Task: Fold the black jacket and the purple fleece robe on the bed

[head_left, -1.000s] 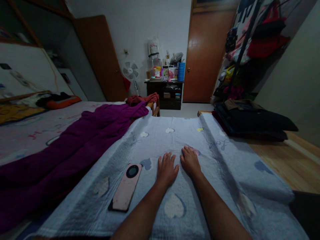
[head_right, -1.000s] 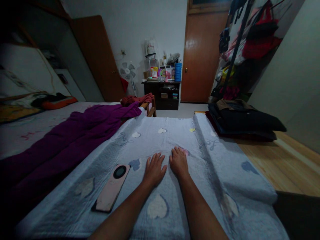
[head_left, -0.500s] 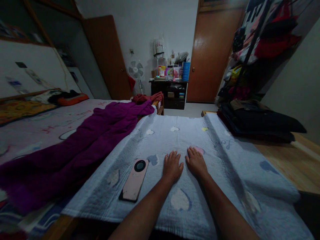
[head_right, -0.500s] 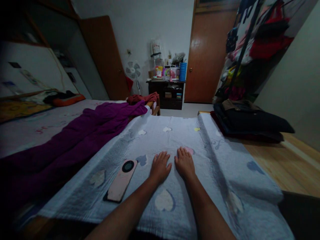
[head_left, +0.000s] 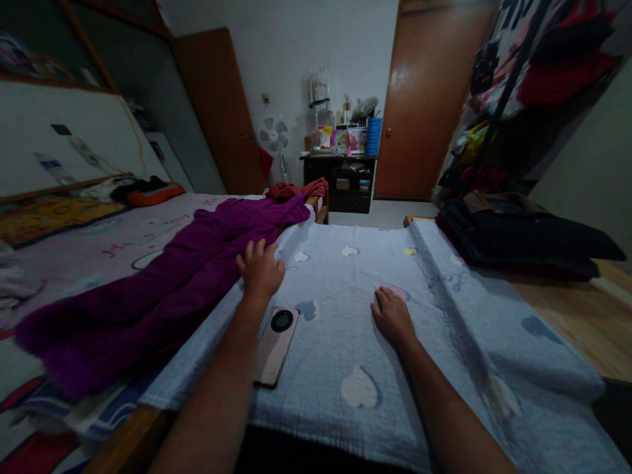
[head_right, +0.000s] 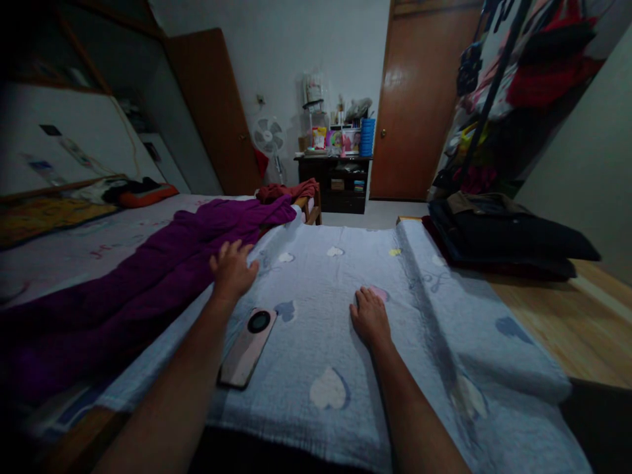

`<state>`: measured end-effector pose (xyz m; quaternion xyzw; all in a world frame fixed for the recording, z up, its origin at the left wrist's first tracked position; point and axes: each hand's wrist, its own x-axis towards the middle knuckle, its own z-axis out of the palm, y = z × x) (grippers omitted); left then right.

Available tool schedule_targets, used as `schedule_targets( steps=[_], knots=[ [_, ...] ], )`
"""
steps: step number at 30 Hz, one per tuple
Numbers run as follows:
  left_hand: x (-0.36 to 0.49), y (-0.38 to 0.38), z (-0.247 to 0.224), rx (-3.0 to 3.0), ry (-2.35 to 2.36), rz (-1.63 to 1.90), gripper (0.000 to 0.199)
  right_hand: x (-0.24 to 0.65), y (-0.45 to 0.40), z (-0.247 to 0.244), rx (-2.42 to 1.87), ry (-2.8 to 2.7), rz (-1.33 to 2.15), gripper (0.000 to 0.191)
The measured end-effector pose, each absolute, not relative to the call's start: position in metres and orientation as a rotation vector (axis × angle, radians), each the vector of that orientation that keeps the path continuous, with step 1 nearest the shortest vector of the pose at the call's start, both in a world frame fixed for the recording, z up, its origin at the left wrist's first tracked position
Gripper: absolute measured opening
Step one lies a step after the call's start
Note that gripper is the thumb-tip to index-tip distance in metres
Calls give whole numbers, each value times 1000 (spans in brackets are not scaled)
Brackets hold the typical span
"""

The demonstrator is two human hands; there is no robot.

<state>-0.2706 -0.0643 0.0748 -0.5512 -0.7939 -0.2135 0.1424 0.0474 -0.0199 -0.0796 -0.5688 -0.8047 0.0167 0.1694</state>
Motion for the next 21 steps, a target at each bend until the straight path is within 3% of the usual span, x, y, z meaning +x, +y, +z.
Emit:
schedule_targets(
  steps=[6,14,21],
  knots=[
    [-325,-72,93,-1210,-2400,-590,50,48,-20,-81,-1591,-2275,33,45],
    [-351,-63,107,-915,-2678,-462,91,49,-20,-82,-1572,-2253,7,42],
    [-372,-64,122,-996,-2781,-335,52,50,-19,-83,-1556,-2245,-3,42]
  ],
)
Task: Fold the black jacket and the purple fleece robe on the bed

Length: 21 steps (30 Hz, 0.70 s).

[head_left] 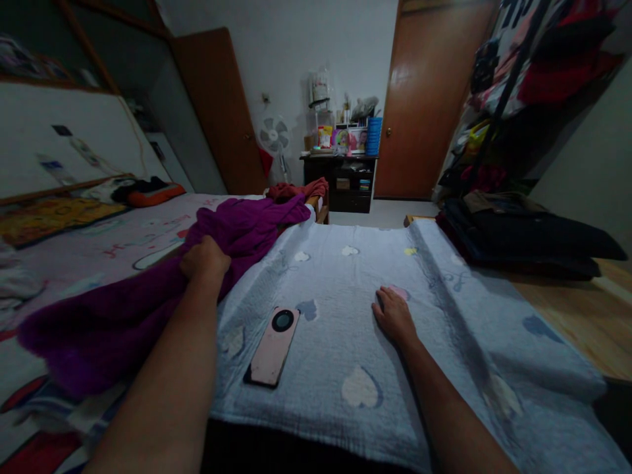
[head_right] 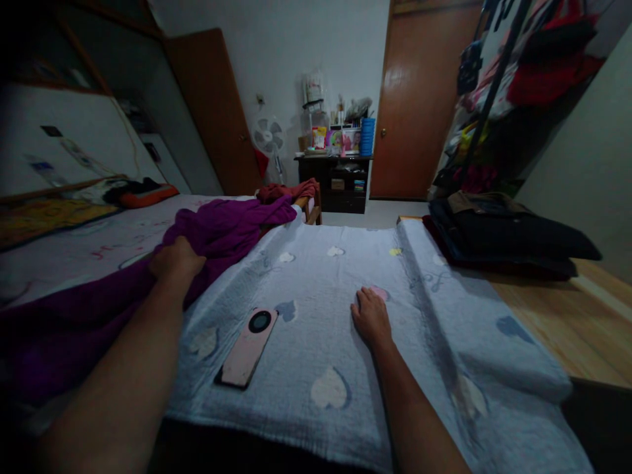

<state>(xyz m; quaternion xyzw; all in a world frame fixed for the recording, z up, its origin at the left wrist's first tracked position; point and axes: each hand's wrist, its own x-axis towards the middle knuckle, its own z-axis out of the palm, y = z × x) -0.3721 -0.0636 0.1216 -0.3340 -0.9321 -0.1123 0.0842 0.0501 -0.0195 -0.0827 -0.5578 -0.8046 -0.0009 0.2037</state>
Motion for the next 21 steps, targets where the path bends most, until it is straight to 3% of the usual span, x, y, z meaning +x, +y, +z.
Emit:
schedule_targets(
  steps=[11,21],
  knots=[
    [-365,-67,121,-1247,-2456,-543,39,51,-20,-81,-1583,-2227,80,43],
    [-305,-55,133,-1549,-2147,-642,29,51,-19,-81,-1589,-2208,115,44]
  ],
)
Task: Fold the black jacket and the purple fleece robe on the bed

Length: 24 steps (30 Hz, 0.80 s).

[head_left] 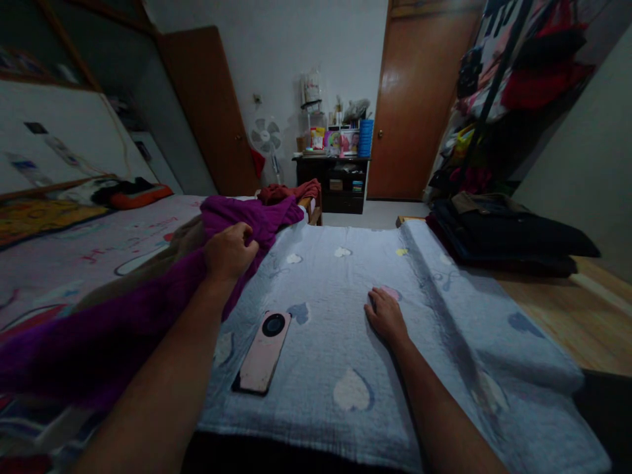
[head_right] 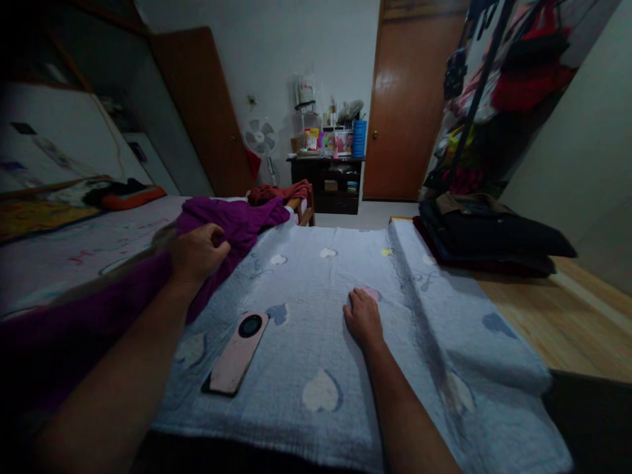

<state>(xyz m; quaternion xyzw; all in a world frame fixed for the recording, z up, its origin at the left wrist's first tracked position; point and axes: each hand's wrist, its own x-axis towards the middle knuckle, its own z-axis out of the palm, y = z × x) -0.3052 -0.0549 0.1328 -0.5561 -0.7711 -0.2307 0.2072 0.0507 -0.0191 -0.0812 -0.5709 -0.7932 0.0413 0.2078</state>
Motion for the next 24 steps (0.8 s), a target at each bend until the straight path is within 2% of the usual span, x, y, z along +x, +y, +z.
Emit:
schedule_targets(
  steps=[7,17,24],
  knots=[
    [-271,-46,143,-1741,-2008,-753,21,50,-20,-80,-1597,-2193,128,44],
    [-208,-28,164,-1847,-1854,-1263,14,52,-18,-83,-1581,-2188,135,42],
    [-121,-17,130,-2020,-1771,-1597,8,54,-17,-82,-1539,-2152,167,37]
  ],
)
